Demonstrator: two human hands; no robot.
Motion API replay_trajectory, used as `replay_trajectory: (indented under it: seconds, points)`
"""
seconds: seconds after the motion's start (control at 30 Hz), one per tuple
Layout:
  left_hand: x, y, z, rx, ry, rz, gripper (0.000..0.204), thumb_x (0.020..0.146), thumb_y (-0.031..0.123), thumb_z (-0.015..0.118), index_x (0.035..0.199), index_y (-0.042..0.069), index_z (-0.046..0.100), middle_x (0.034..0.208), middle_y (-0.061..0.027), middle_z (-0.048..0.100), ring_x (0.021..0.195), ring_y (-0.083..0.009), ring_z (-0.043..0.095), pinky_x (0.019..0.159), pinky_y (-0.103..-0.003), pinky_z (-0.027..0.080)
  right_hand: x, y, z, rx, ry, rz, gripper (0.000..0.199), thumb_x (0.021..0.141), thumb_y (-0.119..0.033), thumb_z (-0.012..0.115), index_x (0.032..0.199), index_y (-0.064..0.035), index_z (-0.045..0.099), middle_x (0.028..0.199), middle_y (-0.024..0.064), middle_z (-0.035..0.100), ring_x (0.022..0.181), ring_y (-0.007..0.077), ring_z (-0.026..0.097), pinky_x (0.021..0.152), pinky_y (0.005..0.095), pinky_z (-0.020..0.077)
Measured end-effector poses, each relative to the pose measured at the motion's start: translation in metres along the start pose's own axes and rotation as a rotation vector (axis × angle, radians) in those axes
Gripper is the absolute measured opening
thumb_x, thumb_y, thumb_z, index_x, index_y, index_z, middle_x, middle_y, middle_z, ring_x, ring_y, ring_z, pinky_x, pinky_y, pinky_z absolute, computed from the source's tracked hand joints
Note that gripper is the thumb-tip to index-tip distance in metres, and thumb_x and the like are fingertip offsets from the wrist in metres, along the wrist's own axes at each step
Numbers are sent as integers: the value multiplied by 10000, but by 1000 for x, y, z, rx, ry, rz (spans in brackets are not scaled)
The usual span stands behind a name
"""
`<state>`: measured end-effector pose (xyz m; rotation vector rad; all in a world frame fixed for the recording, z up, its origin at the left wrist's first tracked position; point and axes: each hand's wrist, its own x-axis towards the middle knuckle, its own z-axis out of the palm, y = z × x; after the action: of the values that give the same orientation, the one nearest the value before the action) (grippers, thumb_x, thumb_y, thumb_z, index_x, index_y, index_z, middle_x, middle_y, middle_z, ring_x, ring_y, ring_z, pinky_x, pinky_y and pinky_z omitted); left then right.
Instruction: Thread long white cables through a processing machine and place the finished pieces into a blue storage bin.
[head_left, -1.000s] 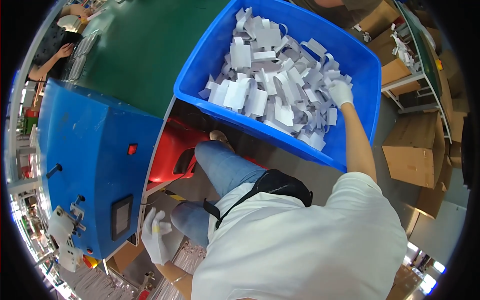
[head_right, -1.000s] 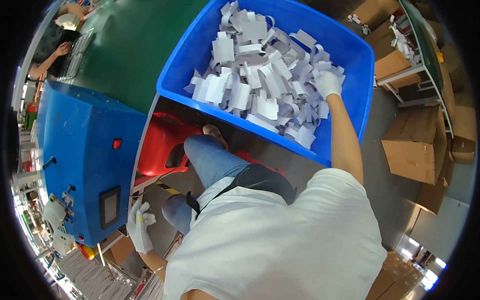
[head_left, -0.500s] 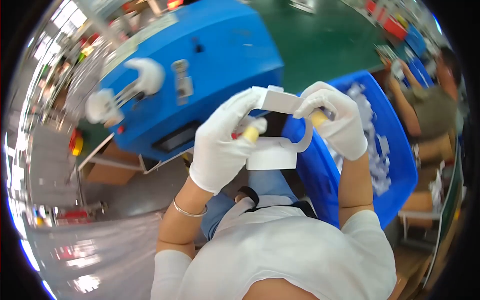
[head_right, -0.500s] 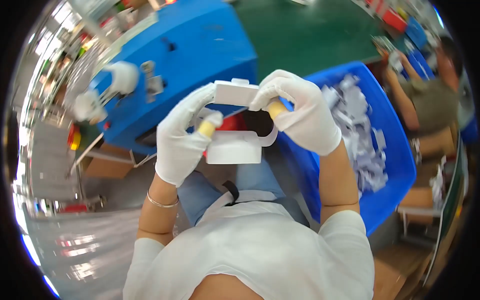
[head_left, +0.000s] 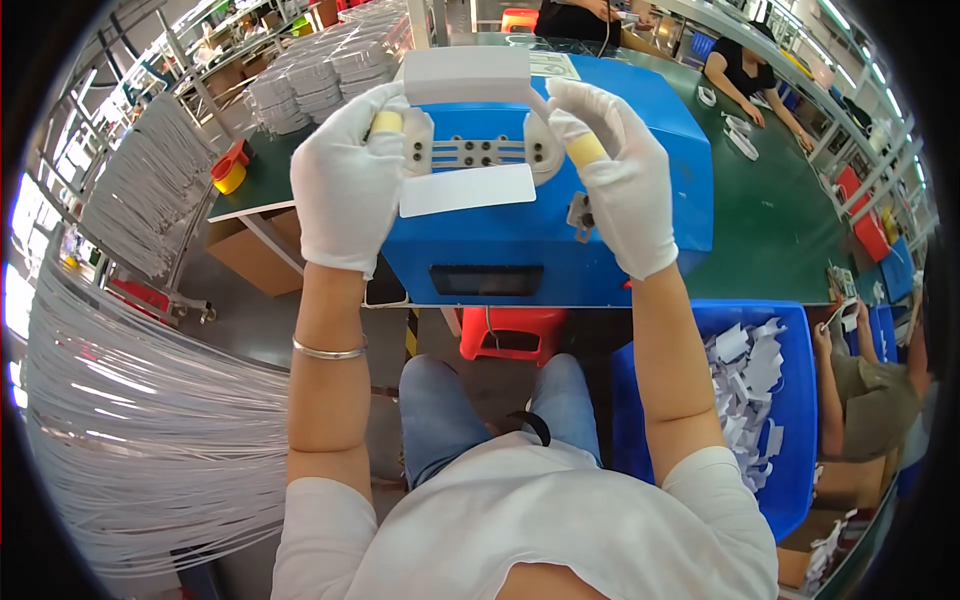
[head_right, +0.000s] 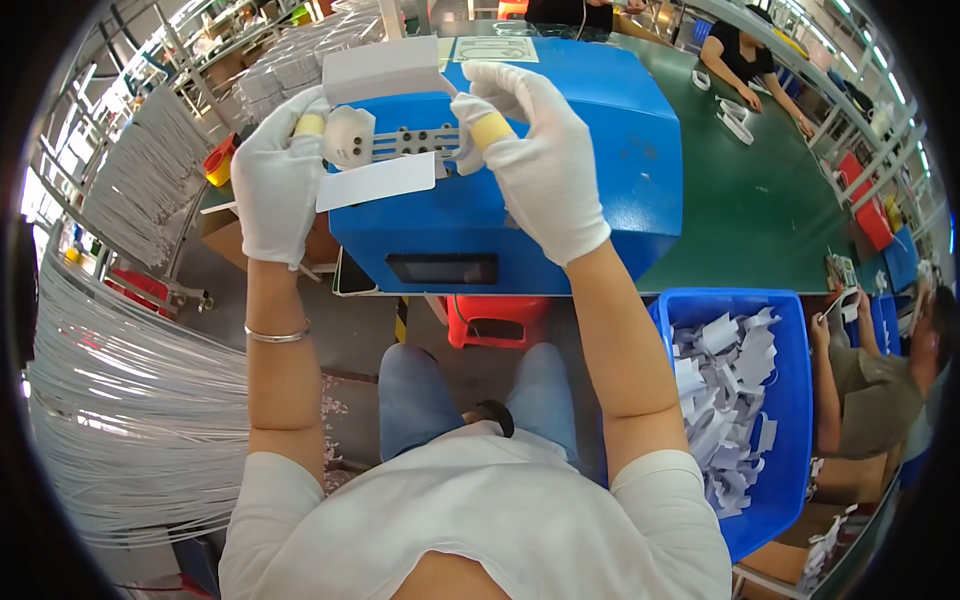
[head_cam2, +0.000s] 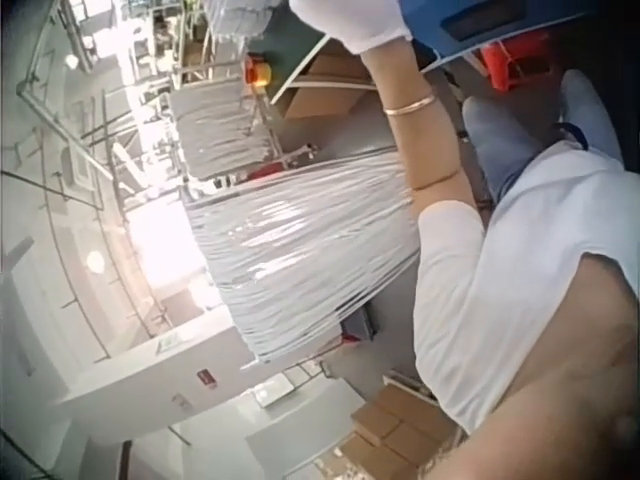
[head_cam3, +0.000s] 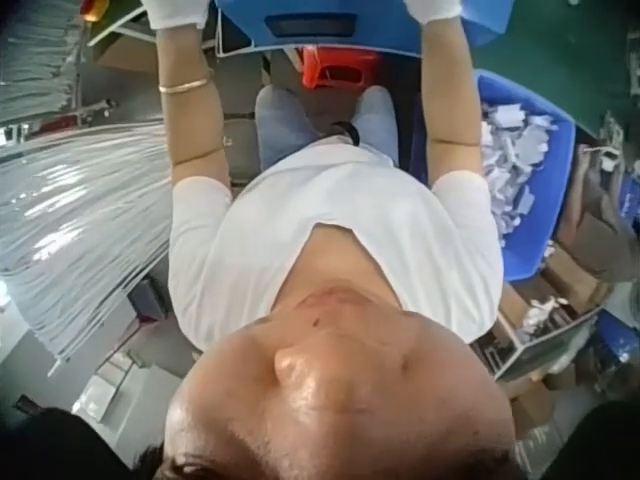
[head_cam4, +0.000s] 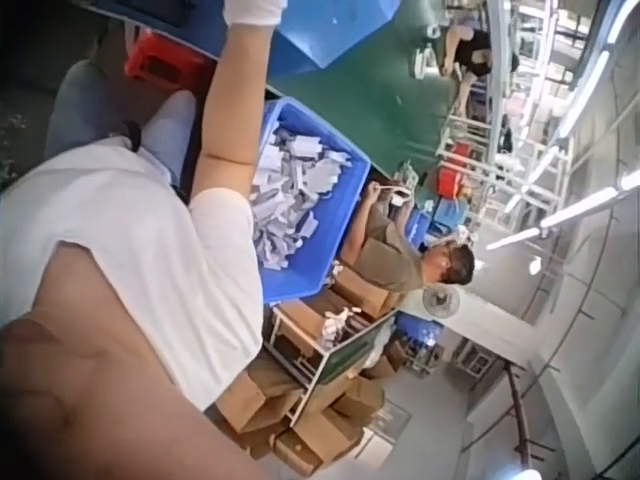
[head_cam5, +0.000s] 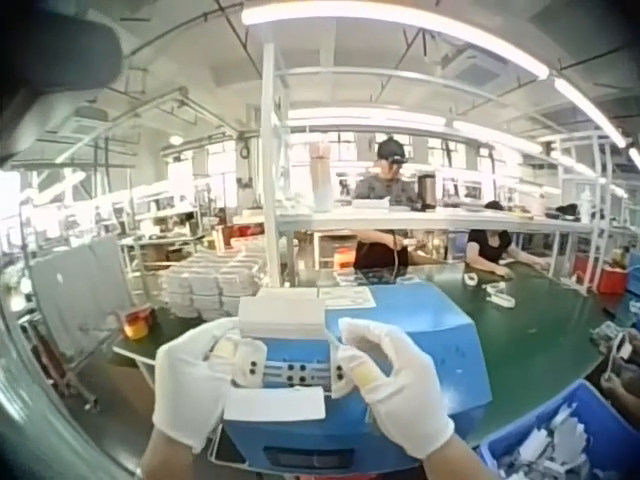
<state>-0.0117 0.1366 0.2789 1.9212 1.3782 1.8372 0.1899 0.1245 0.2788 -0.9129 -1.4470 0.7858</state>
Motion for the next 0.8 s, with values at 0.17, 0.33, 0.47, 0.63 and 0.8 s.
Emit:
replay_trajectory:
  seconds: [0.17,0.33,0.47,0.63,0.8]
  points:
    - [1,-14,6,-92,-36,-23,257,807,19,580,1046,34,674,792,-70,658,721,-110,616,673,-237,490,3,4,-6,-19,37,-164,287,921,-183,582,1136,6,601,1067,71,631,962,117,578,889,253,441]
    - [-5,9,8,196,41,287,288,770,19,605,1049,57,665,890,-125,665,767,-251,652,686,-274,506,4,9,-6,-346,139,-404,260,882,-162,633,1078,8,615,955,77,649,789,93,594,599,219,492]
    - [4,-9,4,302,-22,147,277,799,50,602,1069,59,664,891,-103,679,727,-212,646,654,-289,498,7,14,-6,-115,36,-40,246,912,-159,599,1081,16,630,979,50,645,896,95,572,826,231,450]
    - [9,-29,1,-236,-204,-307,317,869,179,599,1145,24,616,895,-67,664,697,-96,598,613,-250,481,10,17,-7,-86,-35,70,283,922,-191,589,1104,24,612,1033,57,634,947,100,560,874,244,432]
    - [-33,-34,12,-383,107,-344,321,939,328,552,993,15,599,708,6,547,539,-31,484,449,-169,366,23,26,-20,-34,-153,-3,343,938,-235,562,1158,29,572,1079,51,614,998,109,539,941,248,385]
